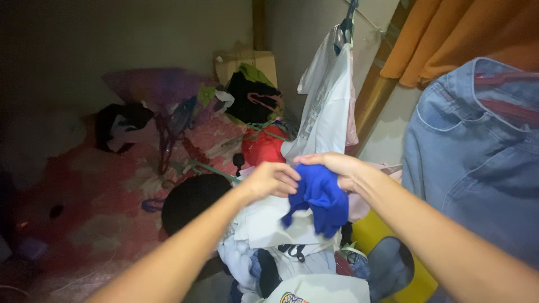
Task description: The person takes a white t-shirt from a pile, places it on a blue hanger, and hangs it on a wall-mounted rail. They then pick up a blue garment, unfold it, and prepare to hang it on another hanger.
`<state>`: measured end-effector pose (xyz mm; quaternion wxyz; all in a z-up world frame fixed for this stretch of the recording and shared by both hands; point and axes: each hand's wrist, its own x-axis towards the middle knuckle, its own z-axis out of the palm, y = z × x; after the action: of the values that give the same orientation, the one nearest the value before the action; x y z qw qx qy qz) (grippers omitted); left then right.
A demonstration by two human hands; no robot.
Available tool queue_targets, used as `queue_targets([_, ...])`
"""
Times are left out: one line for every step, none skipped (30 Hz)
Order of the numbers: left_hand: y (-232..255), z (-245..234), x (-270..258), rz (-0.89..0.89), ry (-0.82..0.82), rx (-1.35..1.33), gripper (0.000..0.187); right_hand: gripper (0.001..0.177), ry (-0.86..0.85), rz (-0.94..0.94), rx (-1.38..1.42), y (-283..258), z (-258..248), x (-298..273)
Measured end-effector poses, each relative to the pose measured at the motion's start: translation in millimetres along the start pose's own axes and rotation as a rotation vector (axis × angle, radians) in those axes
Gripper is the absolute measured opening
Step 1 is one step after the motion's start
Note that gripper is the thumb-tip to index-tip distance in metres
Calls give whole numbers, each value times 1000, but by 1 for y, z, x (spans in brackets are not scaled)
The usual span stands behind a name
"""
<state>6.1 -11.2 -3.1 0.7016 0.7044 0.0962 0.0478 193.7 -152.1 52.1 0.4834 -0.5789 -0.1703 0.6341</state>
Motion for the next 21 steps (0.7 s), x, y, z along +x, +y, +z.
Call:
queue_targets([-4,10,4,39,-6,73,41,46,-4,19,47,1,1,2])
queue_targets([-8,20,7,48,53,157,40,46,-41,-5,56,1,2,4])
queue_targets([-12,28,11,56,111,240,39,46,-79,-29,64,0,3,4])
queue_targets([-17,32,14,64,168,323,38,47,-115,-52,73,0,3,3])
queue_targets([-20,33,16,55,201,383,34,47,-142,-73,83,-2,2,1])
queue_targets([-23,32,18,45,232,442,31,48,-166,-93,92,-4,1,-2])
queue_targets([-26,28,18,35,263,501,30,48,-191,-114,101,-7,1,-5])
queue_targets([-28,23,18,40,258,443,28,52,-200,-128,59,-10,-3,-11])
queue_targets([-28,15,17,45,253,386,27,58,-208,-143,17,-13,-7,-18])
queue_targets([-28,7,15,49,247,329,25,65,-217,-157,-25,-17,-9,-23])
queue_targets([-26,-2,13,53,233,293,24,68,-154,-162,-91,-19,-10,-27])
queue_targets([-24,-11,10,56,218,258,22,71,-91,-166,-157,-22,-11,-30])
queue_targets([-20,-19,8,59,203,223,21,74,-27,-170,-222,-23,-11,-32])
queue_targets([-17,-27,5,52,236,156,19,66,46,-152,-266,-23,-10,-34])
queue_targets([-12,-33,2,44,268,89,16,58,120,-134,-309,-22,-8,-34])
queue_targets([-7,-38,0,38,302,22,14,50,193,-117,-353,-22,-6,-35])
queue_targets([-1,-41,-2,5,341,1,12,45,219,-122,-357,-21,-3,-35])
queue_targets([6,-44,-5,-28,381,-18,12,43,243,-127,-361,-20,-1,-33])
queue_targets([12,-45,-7,-61,422,-38,13,43,267,-132,-364,-19,1,-33])
queue_targets([17,-44,-9,-20,409,-2,15,44,254,-139,-337,-18,2,-31])
queue_targets([22,-42,-11,22,396,35,16,45,242,-145,-310,-17,3,-29])
